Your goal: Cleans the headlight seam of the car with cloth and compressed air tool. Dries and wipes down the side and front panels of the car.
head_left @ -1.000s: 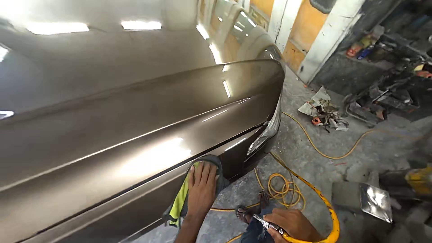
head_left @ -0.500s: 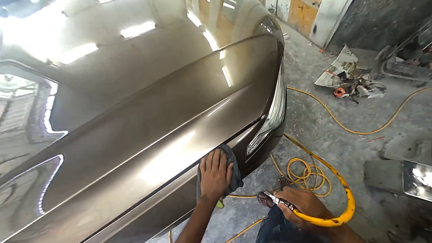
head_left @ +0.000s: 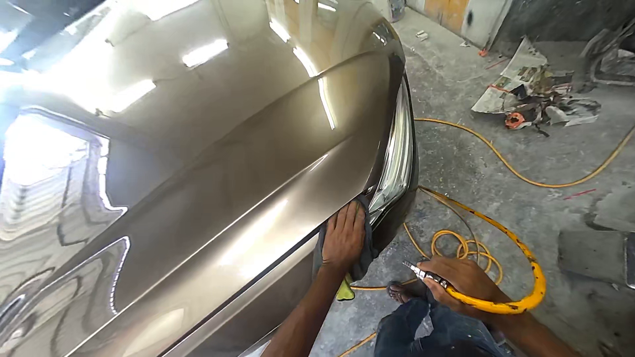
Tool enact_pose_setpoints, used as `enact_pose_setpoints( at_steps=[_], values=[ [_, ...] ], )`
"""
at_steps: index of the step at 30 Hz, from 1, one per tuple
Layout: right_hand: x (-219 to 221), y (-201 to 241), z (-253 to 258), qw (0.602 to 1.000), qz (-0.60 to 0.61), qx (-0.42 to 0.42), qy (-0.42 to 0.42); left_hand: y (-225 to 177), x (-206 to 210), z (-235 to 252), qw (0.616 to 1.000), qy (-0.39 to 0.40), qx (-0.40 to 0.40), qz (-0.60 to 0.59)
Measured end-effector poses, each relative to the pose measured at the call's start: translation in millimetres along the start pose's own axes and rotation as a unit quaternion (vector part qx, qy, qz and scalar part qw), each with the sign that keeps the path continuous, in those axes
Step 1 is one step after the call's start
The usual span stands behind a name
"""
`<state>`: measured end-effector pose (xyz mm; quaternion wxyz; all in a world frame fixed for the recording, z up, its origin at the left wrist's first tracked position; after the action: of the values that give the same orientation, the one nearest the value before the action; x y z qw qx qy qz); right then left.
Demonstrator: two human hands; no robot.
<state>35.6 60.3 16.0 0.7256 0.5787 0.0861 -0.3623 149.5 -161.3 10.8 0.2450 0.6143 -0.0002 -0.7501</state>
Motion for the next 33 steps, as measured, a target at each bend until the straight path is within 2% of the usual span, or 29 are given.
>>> enact_pose_setpoints(
  at_steps=[5, 9, 12, 14, 16, 18, 22, 27, 31, 33],
  values=[
    [-10.7, -12.8, 0.7, 0.999, -0.018, 0.018, -0.025, -32.4, 16.6, 39.2, 0.999, 0.015, 0.037, -0.019],
    [-11.4, -9.5, -11.6, 0.997, -0.025, 0.047, -0.052, -51.2, 27.8, 29.6, 0.983, 0.07, 0.149, -0.085],
    [-5.6, 1.4, -23.9, 0.995, -0.038, 0.062, -0.067, -70.9, 49.3, -20.1, 0.943, 0.139, 0.243, -0.181],
    [-0.9, 14.0, -32.7, 0.993, -0.054, 0.076, -0.079, -79.4, 65.2, -68.8, 0.919, 0.216, 0.277, -0.176],
    [8.2, 29.1, -46.3, 0.989, -0.071, 0.088, -0.098, -80.2, 76.7, -117.0, 0.886, 0.319, 0.29, -0.171],
    [20.7, 46.7, -59.5, 0.984, -0.091, 0.102, -0.114, -70.5, 88.2, -158.4, 0.855, 0.386, 0.272, -0.212],
    [63.3, 92.4, -77.2, 0.971, -0.115, 0.146, -0.151, -37.0, 92.7, -213.5, 0.87, 0.345, 0.3, -0.183],
    [150.5, 156.4, -78.6, 0.961, -0.081, 0.188, -0.184, -8.9, 69.8, -248.5, 0.889, 0.296, 0.301, -0.177],
    [206.1, 200.6, -73.5, 0.961, -0.039, 0.187, -0.199, 13.7, 53.8, -276.4, 0.904, 0.264, 0.306, -0.138],
    [222.4, 214.1, -75.0, 0.963, -0.035, 0.181, -0.196, 27.2, 46.9, -295.7, 0.911, 0.254, 0.278, -0.165]
  ],
)
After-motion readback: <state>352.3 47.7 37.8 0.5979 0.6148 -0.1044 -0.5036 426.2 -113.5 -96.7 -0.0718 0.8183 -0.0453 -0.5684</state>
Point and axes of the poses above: each hand's wrist, its own z-axis towards the middle knuckle, its own x-axis out of the palm, y = z × x, the point moved 6 cm from there along z, towards the middle knuckle, and after that the axes turned 2 degrees about x, right-handed, at the moved point
